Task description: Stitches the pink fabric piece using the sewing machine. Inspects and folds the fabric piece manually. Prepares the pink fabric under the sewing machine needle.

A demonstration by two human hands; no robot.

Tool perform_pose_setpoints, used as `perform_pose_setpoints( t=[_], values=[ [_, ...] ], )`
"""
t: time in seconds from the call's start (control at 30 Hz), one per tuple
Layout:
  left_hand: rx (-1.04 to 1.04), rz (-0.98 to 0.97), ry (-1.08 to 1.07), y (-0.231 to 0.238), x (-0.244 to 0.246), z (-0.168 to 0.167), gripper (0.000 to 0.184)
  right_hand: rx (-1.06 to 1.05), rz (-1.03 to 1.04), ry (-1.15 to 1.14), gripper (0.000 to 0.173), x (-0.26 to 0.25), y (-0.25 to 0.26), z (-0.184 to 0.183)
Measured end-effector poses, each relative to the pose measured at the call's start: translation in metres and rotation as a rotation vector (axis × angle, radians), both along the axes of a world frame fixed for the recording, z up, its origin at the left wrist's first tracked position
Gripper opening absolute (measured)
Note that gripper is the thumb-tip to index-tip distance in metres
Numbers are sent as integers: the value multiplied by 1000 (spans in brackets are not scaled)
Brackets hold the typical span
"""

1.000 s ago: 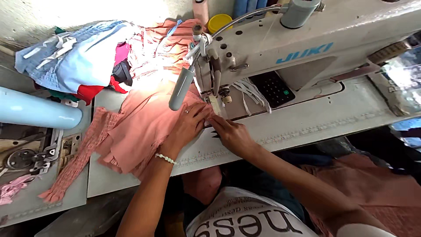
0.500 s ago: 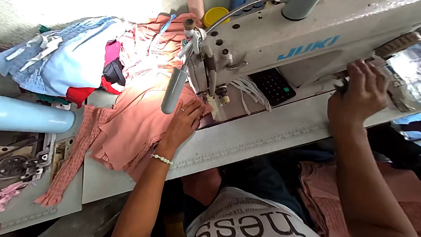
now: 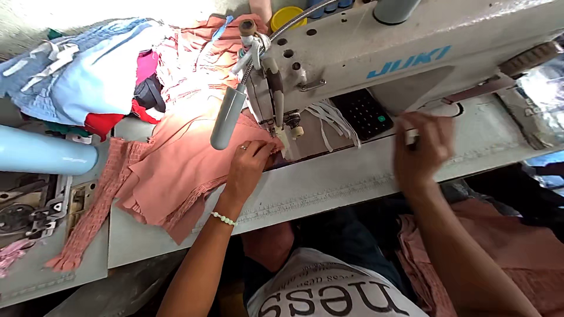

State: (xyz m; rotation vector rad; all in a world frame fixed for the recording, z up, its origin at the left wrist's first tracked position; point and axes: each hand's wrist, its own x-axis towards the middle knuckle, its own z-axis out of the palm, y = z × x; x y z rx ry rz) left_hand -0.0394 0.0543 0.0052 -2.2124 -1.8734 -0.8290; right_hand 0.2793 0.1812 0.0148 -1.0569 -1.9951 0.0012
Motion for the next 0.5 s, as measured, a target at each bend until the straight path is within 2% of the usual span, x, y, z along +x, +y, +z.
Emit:
perform_pose_setpoints(
  t=[0.07,0.13,0.2,0.3,0.37,0.5],
  values=[
    [-3,9,-59,1,-1,0,16,-68,318,-34,17,-45,-12,0],
    [-41,16,-166,2,-4,1,15,-147,578,-84,22,-87,-13,-1],
    [-61,21,-265,2,-7,2,15,-168,726,-137,30,-117,-8,-7],
    [-63,19,-336,2,-8,1,15,-131,820,-178,29,-143,-1,-12],
    [-51,0,-333,1,-8,0,15,-106,817,-165,22,-149,-3,-14],
    [-64,-91,-108,-9,-9,-4,19,-109,766,-188,16,-138,-23,-22]
  ],
)
